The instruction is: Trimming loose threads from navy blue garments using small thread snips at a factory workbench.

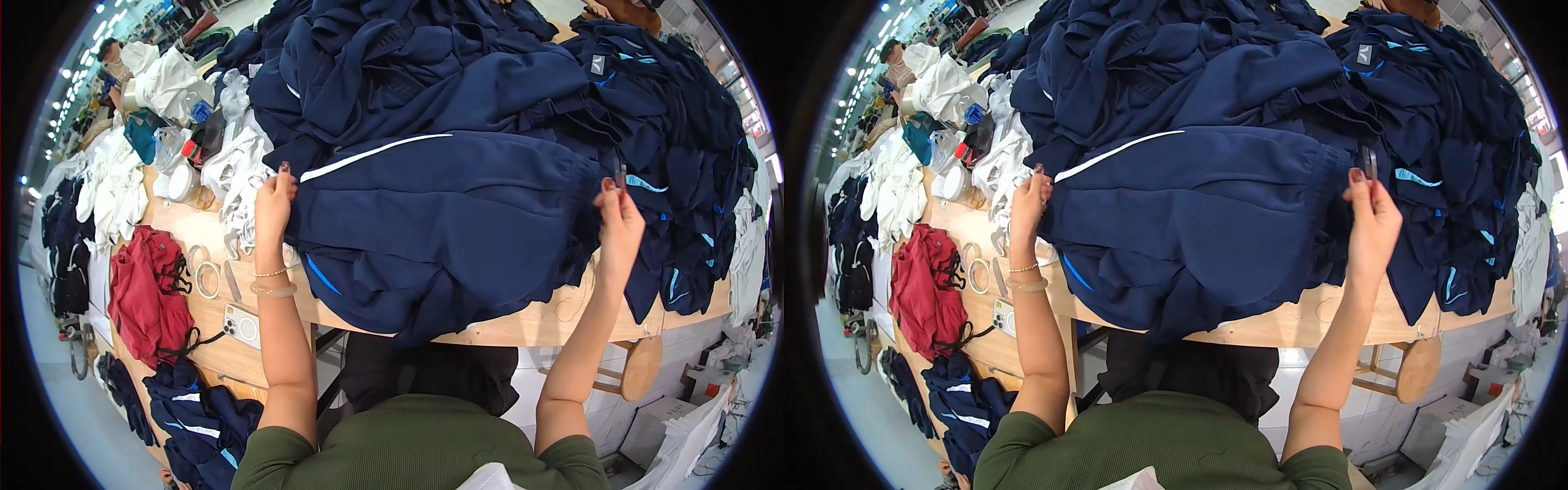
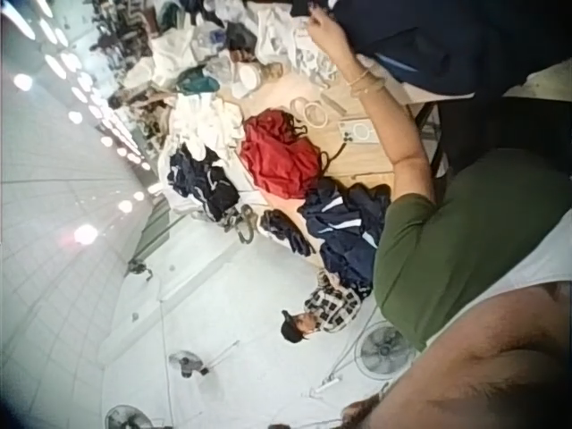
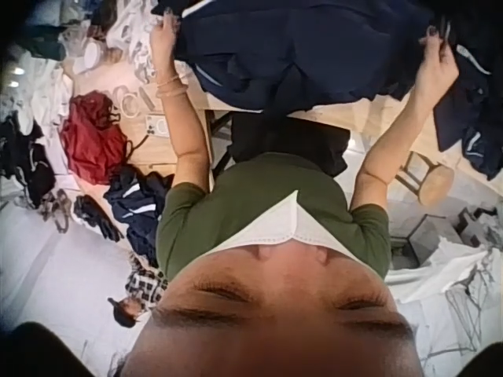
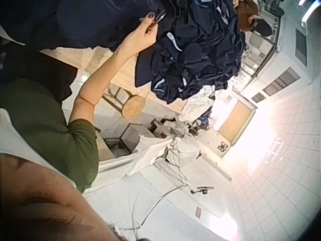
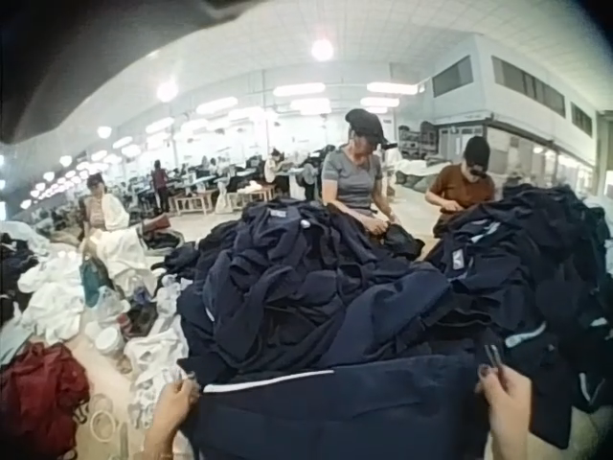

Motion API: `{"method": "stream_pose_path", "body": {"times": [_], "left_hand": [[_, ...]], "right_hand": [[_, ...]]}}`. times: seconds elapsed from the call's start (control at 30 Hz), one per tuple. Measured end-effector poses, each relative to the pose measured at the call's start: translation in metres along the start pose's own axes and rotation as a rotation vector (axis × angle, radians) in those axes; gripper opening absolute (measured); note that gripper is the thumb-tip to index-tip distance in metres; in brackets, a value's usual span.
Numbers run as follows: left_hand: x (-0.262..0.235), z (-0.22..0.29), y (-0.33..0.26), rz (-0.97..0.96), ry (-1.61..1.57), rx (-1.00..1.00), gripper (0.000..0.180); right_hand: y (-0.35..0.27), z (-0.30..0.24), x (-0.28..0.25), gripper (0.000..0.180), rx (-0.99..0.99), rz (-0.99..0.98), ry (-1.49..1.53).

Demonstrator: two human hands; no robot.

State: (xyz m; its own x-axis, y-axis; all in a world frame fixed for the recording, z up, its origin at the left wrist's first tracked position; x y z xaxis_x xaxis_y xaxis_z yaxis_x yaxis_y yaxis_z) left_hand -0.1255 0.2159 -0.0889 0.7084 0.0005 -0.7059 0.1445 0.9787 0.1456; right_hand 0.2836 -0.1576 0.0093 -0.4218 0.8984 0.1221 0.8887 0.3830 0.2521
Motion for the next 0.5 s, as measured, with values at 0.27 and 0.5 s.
{"method": "stream_pose_path", "body": {"times": [0.27,0.5], "left_hand": [[0.028,0.036,-0.055,-0.619,-0.686,-0.173,0.034],[-0.004,0.055,-0.086,-0.620,-1.017,0.027,0.091]], "right_hand": [[-0.008,0.011,0.008,0.011,0.237,-0.073,0.282],[-0.014,0.026,-0.015,0.008,0.259,-0.053,0.243]]}}
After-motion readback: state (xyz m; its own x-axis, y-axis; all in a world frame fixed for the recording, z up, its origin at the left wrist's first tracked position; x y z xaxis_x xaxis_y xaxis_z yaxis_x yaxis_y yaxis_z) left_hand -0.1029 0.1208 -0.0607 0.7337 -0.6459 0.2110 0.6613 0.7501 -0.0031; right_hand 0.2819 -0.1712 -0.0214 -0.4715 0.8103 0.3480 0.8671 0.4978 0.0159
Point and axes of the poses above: each hand's wrist, its own y-axis towards the middle knuckle, its own x-axis out of the palm, z = x × y, the point moved 8 cm from there along y, towards the middle knuckle, and after that the axes turned 14 degrees about y, right-handed, at the moved point
